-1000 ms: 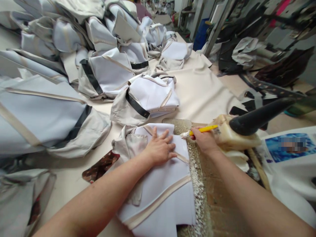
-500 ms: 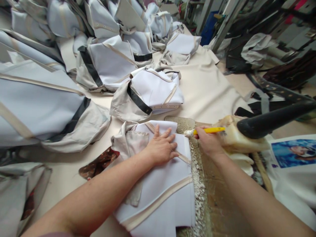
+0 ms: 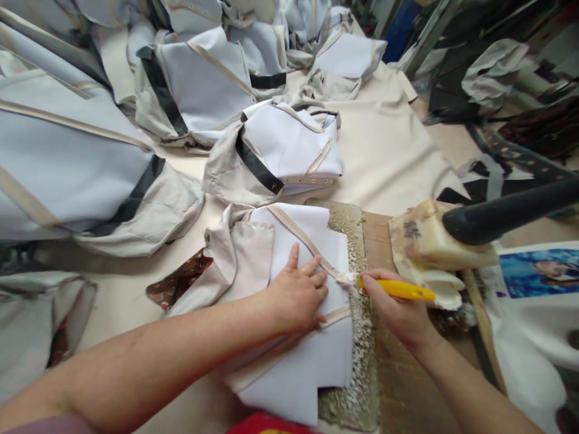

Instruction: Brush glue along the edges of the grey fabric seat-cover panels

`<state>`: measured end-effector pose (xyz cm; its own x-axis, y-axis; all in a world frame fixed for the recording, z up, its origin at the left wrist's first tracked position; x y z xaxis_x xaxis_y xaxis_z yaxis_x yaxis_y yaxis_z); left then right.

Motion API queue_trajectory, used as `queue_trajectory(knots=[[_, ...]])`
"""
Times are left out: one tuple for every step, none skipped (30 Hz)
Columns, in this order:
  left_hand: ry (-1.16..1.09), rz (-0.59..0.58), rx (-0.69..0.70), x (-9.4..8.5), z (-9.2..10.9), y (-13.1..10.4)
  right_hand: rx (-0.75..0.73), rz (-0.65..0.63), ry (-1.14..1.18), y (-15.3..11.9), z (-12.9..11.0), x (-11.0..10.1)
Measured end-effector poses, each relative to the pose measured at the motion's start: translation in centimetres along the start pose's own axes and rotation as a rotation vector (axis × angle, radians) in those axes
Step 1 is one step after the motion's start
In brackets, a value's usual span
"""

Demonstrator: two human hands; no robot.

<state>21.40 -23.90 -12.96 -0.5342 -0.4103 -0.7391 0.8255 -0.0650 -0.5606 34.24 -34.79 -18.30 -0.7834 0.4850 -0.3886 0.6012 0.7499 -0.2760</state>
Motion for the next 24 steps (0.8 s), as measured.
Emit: queue_trajectory(knots=[[-0.004,0.006,-0.008,0.3,-0.1,0.0,-0.03,0.026,-0.011,0.1,0.3,-0.1],[-0.008,0.015,-0.01,0.5,-0.2,0.0,-0.051,0.06,-0.019,0.2,0.5,-0.2],[-0.011,0.024,-0.01,0.6,-0.3,0.0,-0.065,0.085,-0.021,0.3,0.7,-0.2],[-0.012,0.032,-0.007,0.7,-0.3,0.1,-0.076,0.091,-0.017,0.3,0.8,-0.2],[-0.011,0.036,-0.005,0.7,-0.4,0.1,-0.087,0.074,-0.013,0.4,0.8,-0.1],[-0.01,0.04,-0.005,0.7,-0.4,0.1,-0.1,0.057,-0.012,0.4,0.8,0.1],[-0.01,0.04,-0.006,0.7,-0.5,0.2,-0.113,0.052,-0.016,0.5,0.7,0.2],[-0.012,0.039,-0.006,0.7,-0.4,0.2,-0.12,0.069,-0.024,0.5,0.6,0.2],[-0.014,0.037,-0.006,0.7,-0.4,0.2,-0.118,0.094,-0.033,0.5,0.6,0.1],[-0.019,0.035,-0.008,0.6,-0.4,0.1,-0.107,0.111,-0.038,0.3,0.6,0.1],[-0.024,0.033,-0.01,0.6,-0.4,0.1,-0.088,0.108,-0.04,0.0,0.6,0.1],[-0.031,0.031,-0.012,0.6,-0.4,0.1,-0.069,0.08,-0.04,-0.5,0.6,0.2],[-0.038,0.028,-0.016,0.6,-0.4,0.1,-0.049,0.038,-0.04,-1.2,0.5,0.3],[-0.045,0.025,-0.02,0.6,-0.4,0.1,-0.03,-0.001,-0.042,-2.0,0.4,0.3],[-0.05,0.022,-0.023,0.6,-0.4,0.1,-0.007,-0.025,-0.047,-2.9,0.3,0.2],[-0.053,0.022,-0.024,0.6,-0.3,0.0,0.022,-0.039,-0.052,-3.8,0.2,0.1],[-0.054,0.024,-0.024,0.7,-0.3,0.0,0.056,-0.051,-0.051,-4.4,0.1,0.0],[-0.054,0.027,-0.022,0.8,-0.3,-0.1,0.09,-0.068,-0.046,-4.9,0.0,-0.1],[-0.052,0.031,-0.02,0.9,-0.3,-0.1,0.115,-0.083,-0.038,-5.0,0.0,-0.1],[-0.05,0.036,-0.02,1.1,-0.4,0.0,0.127,-0.092,-0.031,-4.7,0.1,0.0],[-0.047,0.039,-0.019,1.2,-0.4,0.0,0.123,-0.087,-0.028,-4.1,0.1,0.1],[-0.044,0.041,-0.018,1.3,-0.5,0.1,0.112,-0.063,-0.029,-3.3,0.2,0.2],[-0.039,0.042,-0.019,1.3,-0.6,0.2,0.099,-0.023,-0.032,-2.5,0.4,0.3],[-0.035,0.041,-0.018,1.3,-0.6,0.3,0.092,0.026,-0.035,-1.8,0.6,0.3]])
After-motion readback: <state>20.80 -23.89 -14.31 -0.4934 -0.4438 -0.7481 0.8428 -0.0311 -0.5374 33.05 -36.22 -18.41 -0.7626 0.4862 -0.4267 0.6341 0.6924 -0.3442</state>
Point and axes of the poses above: each hand's wrist, its own y-axis towards the middle knuckle, its own x-axis out of the palm, z = x × y, the point moved 5 cm from there along y, towards the middle knuckle, and after that the axes turned 4 degrees about z, right-handed, at the moved point
